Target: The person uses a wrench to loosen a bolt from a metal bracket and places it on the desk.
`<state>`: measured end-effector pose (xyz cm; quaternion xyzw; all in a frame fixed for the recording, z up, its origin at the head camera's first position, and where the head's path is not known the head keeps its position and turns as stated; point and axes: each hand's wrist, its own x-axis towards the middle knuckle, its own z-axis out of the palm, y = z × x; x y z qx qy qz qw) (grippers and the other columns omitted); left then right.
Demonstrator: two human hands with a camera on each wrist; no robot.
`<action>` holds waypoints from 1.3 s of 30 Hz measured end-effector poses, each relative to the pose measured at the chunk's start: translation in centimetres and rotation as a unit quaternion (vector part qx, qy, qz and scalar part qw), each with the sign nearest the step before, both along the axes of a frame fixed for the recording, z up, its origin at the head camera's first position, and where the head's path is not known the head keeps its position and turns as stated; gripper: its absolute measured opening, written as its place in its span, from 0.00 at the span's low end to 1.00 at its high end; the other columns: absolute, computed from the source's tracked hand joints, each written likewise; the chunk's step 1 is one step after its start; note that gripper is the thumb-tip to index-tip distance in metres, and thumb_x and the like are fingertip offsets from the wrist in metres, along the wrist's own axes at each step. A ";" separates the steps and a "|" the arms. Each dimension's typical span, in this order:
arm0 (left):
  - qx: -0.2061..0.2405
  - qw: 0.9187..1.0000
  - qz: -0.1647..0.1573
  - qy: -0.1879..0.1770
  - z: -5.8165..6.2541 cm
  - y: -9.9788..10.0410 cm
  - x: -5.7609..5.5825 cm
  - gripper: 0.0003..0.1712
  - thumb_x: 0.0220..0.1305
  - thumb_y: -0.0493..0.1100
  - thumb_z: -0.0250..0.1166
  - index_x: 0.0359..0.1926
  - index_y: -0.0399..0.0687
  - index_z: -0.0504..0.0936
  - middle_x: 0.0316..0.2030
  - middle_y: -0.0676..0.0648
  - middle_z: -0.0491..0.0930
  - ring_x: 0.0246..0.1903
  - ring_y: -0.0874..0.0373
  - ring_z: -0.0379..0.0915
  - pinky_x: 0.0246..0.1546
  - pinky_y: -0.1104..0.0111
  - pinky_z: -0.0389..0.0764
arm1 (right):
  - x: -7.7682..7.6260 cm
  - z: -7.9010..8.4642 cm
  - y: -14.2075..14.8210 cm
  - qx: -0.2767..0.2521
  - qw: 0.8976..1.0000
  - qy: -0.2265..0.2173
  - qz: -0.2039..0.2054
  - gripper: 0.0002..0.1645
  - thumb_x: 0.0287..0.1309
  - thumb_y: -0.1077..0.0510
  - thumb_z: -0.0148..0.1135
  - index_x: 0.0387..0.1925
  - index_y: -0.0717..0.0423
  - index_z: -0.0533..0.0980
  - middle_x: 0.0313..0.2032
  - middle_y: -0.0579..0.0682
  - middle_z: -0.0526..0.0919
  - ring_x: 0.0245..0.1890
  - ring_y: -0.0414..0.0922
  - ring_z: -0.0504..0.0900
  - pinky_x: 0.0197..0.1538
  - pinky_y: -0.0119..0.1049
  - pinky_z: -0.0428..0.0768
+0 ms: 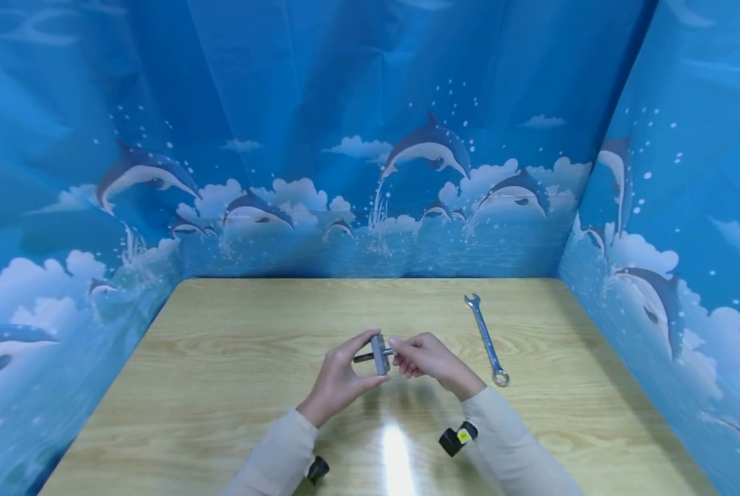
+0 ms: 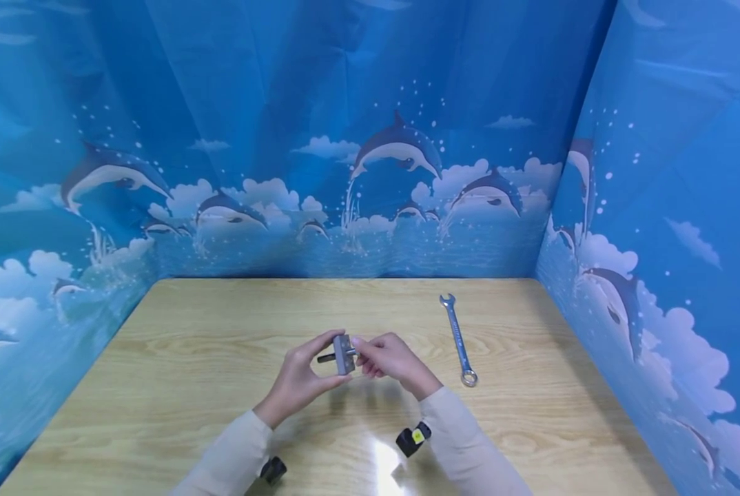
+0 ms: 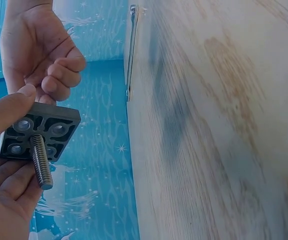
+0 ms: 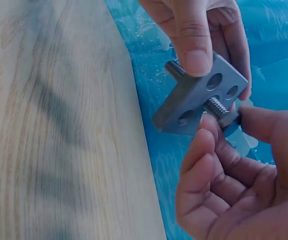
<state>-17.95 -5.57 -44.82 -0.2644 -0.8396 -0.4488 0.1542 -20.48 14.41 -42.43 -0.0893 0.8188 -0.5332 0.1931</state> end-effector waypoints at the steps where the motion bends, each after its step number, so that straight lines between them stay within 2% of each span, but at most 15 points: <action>1: 0.001 1.000 0.000 0.000 0.0 0.0 0.0 0.43 0.40 0.39 0.80 0.61 0.45 0.74 0.56 0.44 0.78 0.56 0.53 0.75 0.58 0.65 0.76 | 0.0 0.0 0.1 -0.001 1.000 0.004 -0.001 0.29 0.66 0.42 0.55 0.35 0.68 0.80 0.24 0.49 0.81 0.24 0.41 0.78 0.36 0.41 0.84; 5: 0.002 1.000 0.005 -0.003 0.0 0.0 0.0 0.43 0.40 0.40 0.80 0.61 0.47 0.74 0.56 0.46 0.78 0.56 0.55 0.75 0.58 0.65 0.77 | 0.0 0.4 0.4 -0.007 0.999 0.038 -0.005 0.17 0.59 0.52 0.65 0.43 0.61 0.80 0.34 0.54 0.83 0.33 0.44 0.80 0.44 0.44 0.84; 8: 0.006 1.000 0.006 -0.006 0.0 -0.1 -0.1 0.42 0.41 0.40 0.80 0.60 0.47 0.74 0.56 0.46 0.78 0.56 0.55 0.75 0.59 0.65 0.76 | 0.1 0.6 0.6 -0.016 0.998 0.067 -0.002 0.17 0.54 0.57 0.69 0.46 0.57 0.80 0.39 0.56 0.83 0.37 0.45 0.81 0.45 0.40 0.83; 14: 0.010 1.000 0.004 -0.003 0.1 0.0 -0.2 0.42 0.40 0.39 0.80 0.60 0.46 0.75 0.56 0.46 0.79 0.55 0.55 0.75 0.59 0.65 0.77 | 0.2 0.6 0.6 -0.021 0.997 0.080 -0.004 0.17 0.53 0.59 0.70 0.46 0.56 0.81 0.38 0.52 0.83 0.37 0.45 0.81 0.44 0.37 0.84; 18: 0.012 1.000 0.002 -0.006 0.1 0.0 -0.1 0.42 0.40 0.39 0.80 0.60 0.46 0.75 0.56 0.45 0.78 0.56 0.55 0.75 0.59 0.65 0.76 | 0.2 0.5 0.6 -0.012 0.998 0.069 -0.001 0.20 0.55 0.55 0.69 0.49 0.56 0.79 0.40 0.51 0.83 0.39 0.45 0.81 0.46 0.39 0.83; 22: 0.014 1.000 0.000 -0.006 0.1 0.0 -0.1 0.42 0.40 0.39 0.80 0.60 0.45 0.75 0.56 0.45 0.78 0.56 0.55 0.75 0.59 0.65 0.76 | 0.1 0.4 0.6 -0.012 0.999 0.045 0.006 0.28 0.62 0.44 0.61 0.54 0.61 0.76 0.43 0.52 0.83 0.42 0.46 0.82 0.51 0.45 0.83; 26: 0.016 1.000 -0.003 0.000 0.1 0.0 -0.1 0.42 0.40 0.39 0.80 0.60 0.44 0.75 0.56 0.44 0.78 0.56 0.54 0.75 0.59 0.66 0.75 | 0.0 0.3 0.5 -0.023 1.000 0.017 0.002 0.35 0.67 0.38 0.50 0.49 0.68 0.77 0.38 0.54 0.84 0.39 0.51 0.83 0.50 0.48 0.83; 31: 0.014 1.000 -0.005 0.010 0.0 0.1 -0.2 0.42 0.39 0.39 0.80 0.60 0.43 0.75 0.56 0.43 0.78 0.56 0.53 0.75 0.60 0.66 0.75 | 0.2 0.3 0.3 0.001 1.000 -0.006 -0.008 0.42 0.66 0.32 0.45 0.37 0.69 0.80 0.27 0.52 0.84 0.28 0.47 0.83 0.41 0.47 0.85; 35: 0.012 1.000 -0.004 0.015 0.0 0.1 -0.1 0.42 0.39 0.39 0.80 0.59 0.42 0.75 0.56 0.43 0.78 0.56 0.52 0.75 0.59 0.66 0.76 | 0.3 0.4 0.0 0.014 1.000 -0.005 -0.021 0.42 0.65 0.31 0.45 0.33 0.68 0.81 0.24 0.51 0.82 0.23 0.42 0.80 0.36 0.43 0.85; 39: 0.010 1.000 -0.003 0.011 0.1 0.1 0.0 0.41 0.41 0.39 0.80 0.60 0.43 0.75 0.55 0.44 0.79 0.55 0.53 0.76 0.58 0.65 0.77 | 0.3 0.5 -0.1 0.014 1.000 0.002 -0.025 0.35 0.66 0.37 0.51 0.34 0.68 0.81 0.24 0.50 0.82 0.24 0.42 0.79 0.35 0.40 0.84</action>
